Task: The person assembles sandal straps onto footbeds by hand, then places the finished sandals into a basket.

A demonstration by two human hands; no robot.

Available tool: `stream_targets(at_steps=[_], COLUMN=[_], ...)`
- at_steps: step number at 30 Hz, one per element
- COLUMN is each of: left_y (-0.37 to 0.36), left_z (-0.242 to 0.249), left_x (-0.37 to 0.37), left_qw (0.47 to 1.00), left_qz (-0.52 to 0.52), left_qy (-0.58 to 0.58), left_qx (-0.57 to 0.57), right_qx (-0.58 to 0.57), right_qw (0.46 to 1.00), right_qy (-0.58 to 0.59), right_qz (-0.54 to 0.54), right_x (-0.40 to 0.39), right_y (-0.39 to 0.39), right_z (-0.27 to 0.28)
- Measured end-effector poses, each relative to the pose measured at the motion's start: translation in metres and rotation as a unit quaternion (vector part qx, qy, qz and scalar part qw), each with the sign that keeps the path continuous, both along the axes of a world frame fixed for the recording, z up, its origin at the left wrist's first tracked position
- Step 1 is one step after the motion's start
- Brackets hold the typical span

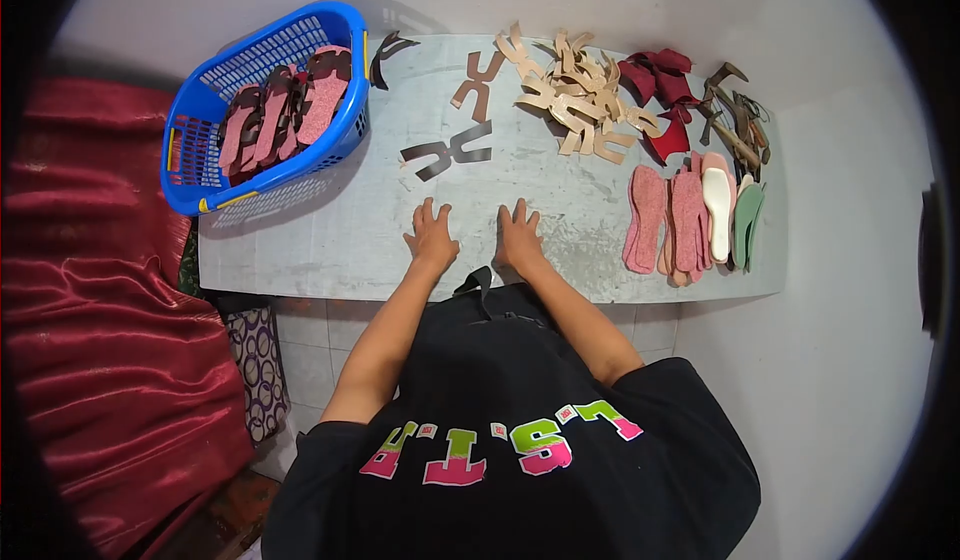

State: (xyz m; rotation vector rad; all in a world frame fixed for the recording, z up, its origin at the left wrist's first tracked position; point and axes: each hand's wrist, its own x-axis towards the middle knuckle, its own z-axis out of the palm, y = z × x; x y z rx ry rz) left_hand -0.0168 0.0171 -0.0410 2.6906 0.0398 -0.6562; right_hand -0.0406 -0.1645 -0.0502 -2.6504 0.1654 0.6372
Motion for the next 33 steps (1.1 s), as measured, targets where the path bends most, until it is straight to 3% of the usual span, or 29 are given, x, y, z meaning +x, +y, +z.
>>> stream_targets(at_steps=[8, 10, 17, 22, 33], left_y=[0.006, 0.014, 0.028, 0.034, 0.034], left_z=[0.006, 0.006, -0.001, -0.002, -0.005], left_x=[-0.002, -0.003, -0.007, -0.003, 0.002], left_qw=[0.999, 0.997, 0.993, 0.988, 0.979], left_qz=[-0.037, -0.072, -0.117, -0.155, -0.203], left_qy=[-0.001, 0.012, -0.006, 0.008, 0.003], left_qx=[-0.005, 0.002, -0.009, 0.017, 0.012], right_qx=[0.014, 0.003, 0.009, 0.028, 0.039], right_qw=[0.999, 0.996, 0.997, 0.986, 0.968], right_qy=[-0.028, -0.093, -0.074, -0.164, -0.227], right_qz=[-0.014, -0.007, -0.026, -0.022, -0.095], right_x=[-0.011, -0.015, -0.023, -0.041, -0.078], right_y=[-0.003, -0.003, -0.004, -0.006, 0.008], right_z=[-0.012, -0.022, -0.014, -0.035, -0.039])
